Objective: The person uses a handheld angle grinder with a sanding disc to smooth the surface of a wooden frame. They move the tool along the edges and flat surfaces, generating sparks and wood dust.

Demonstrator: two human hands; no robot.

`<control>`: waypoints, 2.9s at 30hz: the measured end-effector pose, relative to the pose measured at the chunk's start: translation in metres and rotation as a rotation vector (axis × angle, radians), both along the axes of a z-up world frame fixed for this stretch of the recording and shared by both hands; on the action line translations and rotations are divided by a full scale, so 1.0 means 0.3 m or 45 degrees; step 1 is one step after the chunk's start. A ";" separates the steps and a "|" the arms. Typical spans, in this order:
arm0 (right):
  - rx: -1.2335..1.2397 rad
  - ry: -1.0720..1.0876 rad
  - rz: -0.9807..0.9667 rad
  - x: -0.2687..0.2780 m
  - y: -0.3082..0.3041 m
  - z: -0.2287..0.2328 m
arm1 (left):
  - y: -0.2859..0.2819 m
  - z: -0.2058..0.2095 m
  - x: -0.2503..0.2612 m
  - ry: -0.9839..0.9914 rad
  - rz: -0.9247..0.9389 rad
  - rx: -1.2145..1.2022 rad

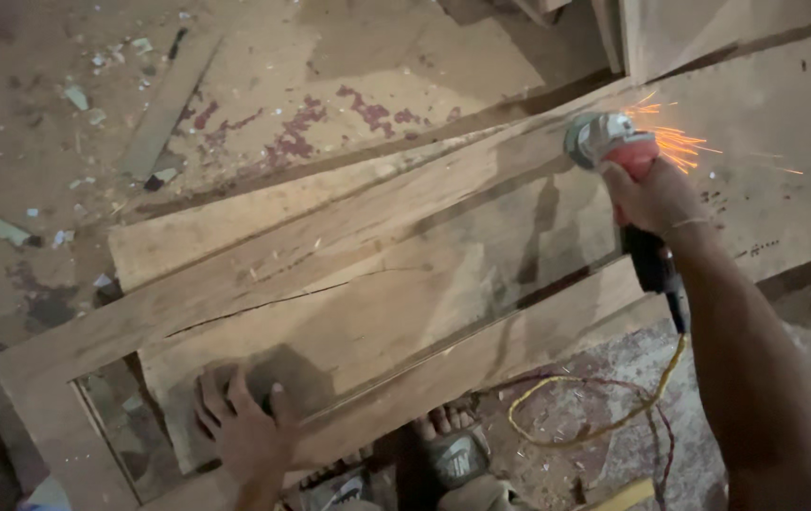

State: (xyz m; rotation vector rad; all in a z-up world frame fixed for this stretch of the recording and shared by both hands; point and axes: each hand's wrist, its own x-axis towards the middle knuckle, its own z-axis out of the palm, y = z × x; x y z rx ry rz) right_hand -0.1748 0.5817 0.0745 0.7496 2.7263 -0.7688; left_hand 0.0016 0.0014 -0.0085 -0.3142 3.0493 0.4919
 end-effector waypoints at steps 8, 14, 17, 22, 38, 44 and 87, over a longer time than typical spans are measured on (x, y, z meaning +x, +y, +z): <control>0.235 -0.081 -0.069 -0.025 0.177 -0.128 | -0.010 -0.051 0.020 0.127 -0.024 -0.069; 0.071 -0.026 -0.210 0.011 0.235 -0.169 | -0.004 -0.029 0.010 0.190 -0.048 -0.004; 0.264 0.498 0.359 0.022 0.238 -0.160 | -0.001 -0.015 0.000 0.152 -0.038 -0.043; 0.116 0.032 0.218 0.064 0.016 -0.086 | 0.002 0.009 -0.010 0.056 0.000 -0.020; 0.167 -0.047 0.220 -0.055 -0.272 0.055 | -0.019 -0.018 0.007 0.238 -0.093 0.099; 0.008 -0.031 0.113 -0.088 -0.214 0.071 | -0.038 -0.079 0.022 0.178 -0.098 -0.157; 0.240 0.120 0.305 -0.127 0.111 -0.088 | -0.059 -0.152 0.044 0.092 -0.053 -0.173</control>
